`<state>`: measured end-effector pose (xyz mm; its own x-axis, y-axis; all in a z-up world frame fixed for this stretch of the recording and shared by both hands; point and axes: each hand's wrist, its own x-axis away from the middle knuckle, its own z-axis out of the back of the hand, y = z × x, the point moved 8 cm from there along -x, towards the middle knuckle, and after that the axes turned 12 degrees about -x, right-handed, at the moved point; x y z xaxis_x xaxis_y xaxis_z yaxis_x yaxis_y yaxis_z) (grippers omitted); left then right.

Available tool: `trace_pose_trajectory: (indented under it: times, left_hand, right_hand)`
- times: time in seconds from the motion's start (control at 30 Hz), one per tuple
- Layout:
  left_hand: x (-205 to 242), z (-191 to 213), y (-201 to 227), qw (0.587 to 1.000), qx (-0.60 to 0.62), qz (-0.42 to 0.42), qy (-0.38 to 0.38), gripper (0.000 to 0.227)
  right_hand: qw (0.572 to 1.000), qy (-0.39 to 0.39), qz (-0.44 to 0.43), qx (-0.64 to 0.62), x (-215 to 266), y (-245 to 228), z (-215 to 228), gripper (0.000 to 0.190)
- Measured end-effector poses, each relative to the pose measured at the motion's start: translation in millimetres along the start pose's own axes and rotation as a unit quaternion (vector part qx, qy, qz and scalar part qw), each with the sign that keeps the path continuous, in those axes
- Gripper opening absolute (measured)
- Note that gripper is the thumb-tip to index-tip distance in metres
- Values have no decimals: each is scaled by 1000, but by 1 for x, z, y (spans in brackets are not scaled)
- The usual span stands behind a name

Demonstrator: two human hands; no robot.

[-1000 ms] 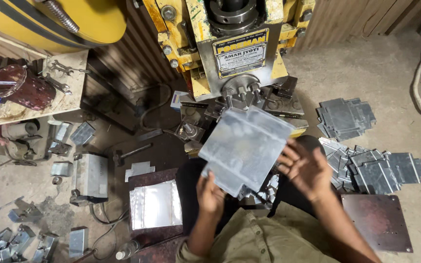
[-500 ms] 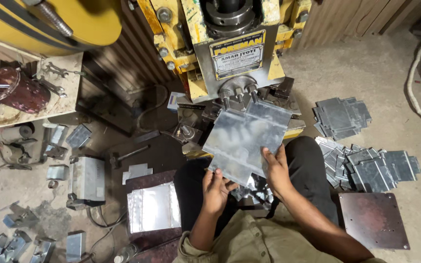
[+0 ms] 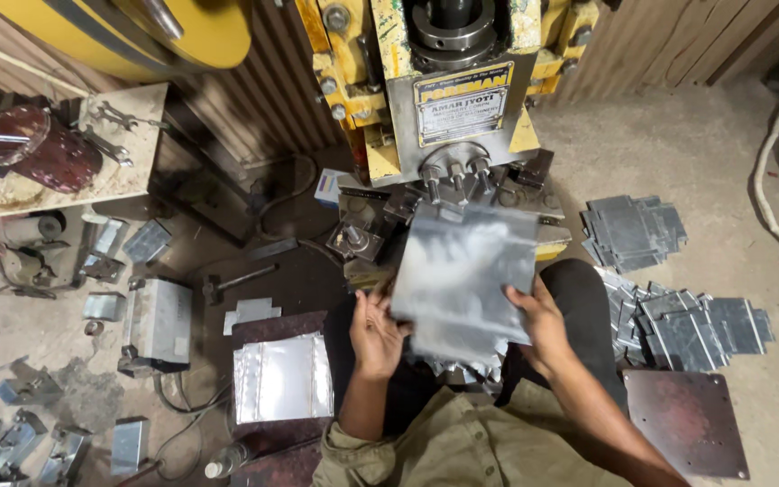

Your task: The person sits on the floor and repeatedly places rectangular metal sheets into a yellow hydraulic press machine. They feed the sheets into the machine, operate the press, and then remove the processed metal pieces, stacking them nearby.

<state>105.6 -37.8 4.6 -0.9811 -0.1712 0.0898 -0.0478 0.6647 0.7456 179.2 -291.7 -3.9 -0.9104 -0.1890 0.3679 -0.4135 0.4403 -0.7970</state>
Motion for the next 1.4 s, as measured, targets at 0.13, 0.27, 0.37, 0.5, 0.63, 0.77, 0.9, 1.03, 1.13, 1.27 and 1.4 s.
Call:
trace_pose_trajectory:
  times: [0.13, 0.27, 0.37, 0.5, 0.63, 0.77, 0.9, 1.03, 1.13, 1.27, 1.4]
  left_hand:
    - [0, 33, -33, 993, -40, 92, 67, 54]
    - [-11, 27, -51, 996, -64, 21, 62, 45]
    - [0, 8, -67, 994, -78, 40, 63, 47]
    - [-7, 15, -86, 979, -102, 85, 156, 46]
    - [-30, 3, -80, 992, -85, 51, 79, 43]
    - [-44, -16, -79, 994, -54, 59, 69, 39]
    - [-45, -17, -79, 998, -33, 35, 36, 34]
    - [-46, -10, -86, 997, -33, 40, 55, 33]
    - [-49, -10, -84, 997, -40, 45, 51, 33]
    - [-49, -10, -83, 996, -49, 53, 57, 33]
    - [-49, -6, -86, 993, -68, 61, 79, 34]
  right_hand:
    - [987, 30, -157, 28, -7, 6, 39, 76]
    - [966, 46, -144, -211, -17, -11, 28, 85]
    - [953, 42, -88, -285, 13, -10, 24, 82]
    - [986, 50, -27, -160, 21, -3, 33, 63]
    - [987, 54, -4, -153, -5, -15, 24, 48]
    - [983, 110, -34, -141, -20, -34, 24, 44]
    - [982, 53, 4, -179, -27, -35, 26, 40]
    - [981, 63, 6, -185, -31, -28, 34, 40]
    - [982, 63, 21, -178, -32, -28, 35, 39]
    - [981, 49, 17, -184, -33, -30, 32, 39]
    - [983, 57, -4, -176, -29, -30, 28, 41]
